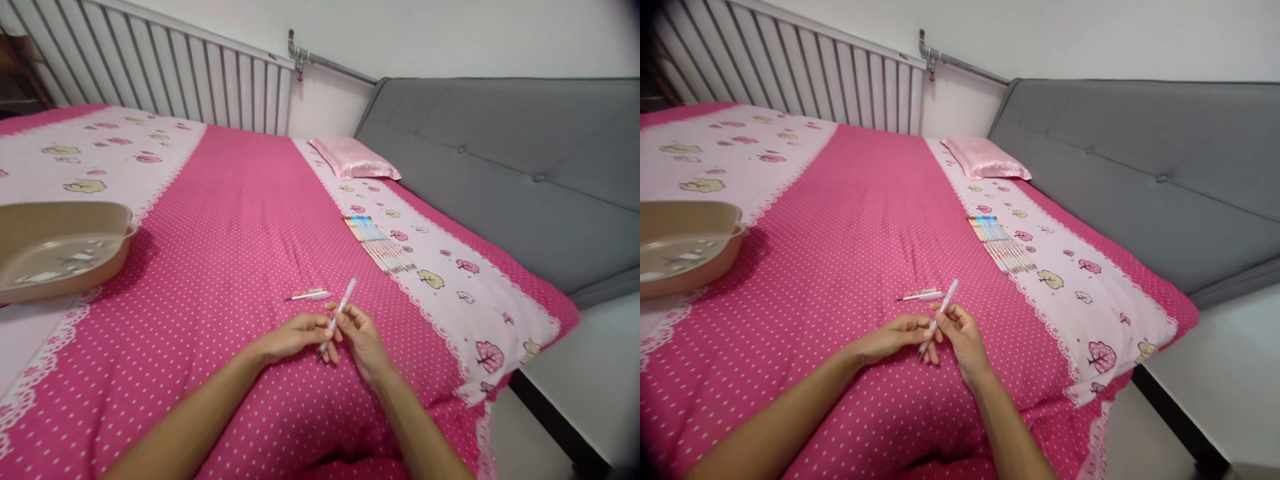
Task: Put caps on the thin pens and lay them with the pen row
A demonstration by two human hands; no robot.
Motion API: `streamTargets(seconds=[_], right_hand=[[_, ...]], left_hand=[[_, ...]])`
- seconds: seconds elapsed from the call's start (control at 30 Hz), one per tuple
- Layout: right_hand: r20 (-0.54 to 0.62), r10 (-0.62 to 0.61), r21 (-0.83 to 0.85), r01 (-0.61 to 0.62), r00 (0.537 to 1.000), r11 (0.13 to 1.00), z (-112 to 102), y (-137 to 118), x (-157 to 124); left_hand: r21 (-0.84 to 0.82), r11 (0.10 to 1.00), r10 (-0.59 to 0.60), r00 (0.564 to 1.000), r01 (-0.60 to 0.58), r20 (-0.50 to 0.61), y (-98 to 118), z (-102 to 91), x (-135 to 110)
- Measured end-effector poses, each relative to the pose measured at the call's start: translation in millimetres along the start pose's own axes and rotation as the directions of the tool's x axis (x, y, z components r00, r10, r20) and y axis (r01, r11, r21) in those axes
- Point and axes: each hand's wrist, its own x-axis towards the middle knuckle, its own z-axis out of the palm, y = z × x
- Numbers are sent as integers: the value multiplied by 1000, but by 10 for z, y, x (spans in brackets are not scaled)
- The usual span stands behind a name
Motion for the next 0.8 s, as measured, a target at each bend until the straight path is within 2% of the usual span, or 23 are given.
streamTargets(seconds=[0.13, 0.33, 0.63, 0.8], right_hand=[[-2, 1, 20, -1, 1000, 1000, 25, -11, 2], [93, 13, 77, -21, 996, 997, 46, -80, -14], [-17, -1, 30, 2, 1000, 1000, 0, -5, -2], [10, -5, 27, 5, 1000, 1000, 18, -6, 5]], left_hand=[[-1, 1000, 1, 1000, -1, 5, 8, 1, 0], [-8, 1000, 8, 1000, -8, 13, 27, -2, 0], [0, 1000, 13, 1000, -13, 7, -16, -22, 4], [3, 1000, 6, 1000, -6, 14, -6, -19, 0]])
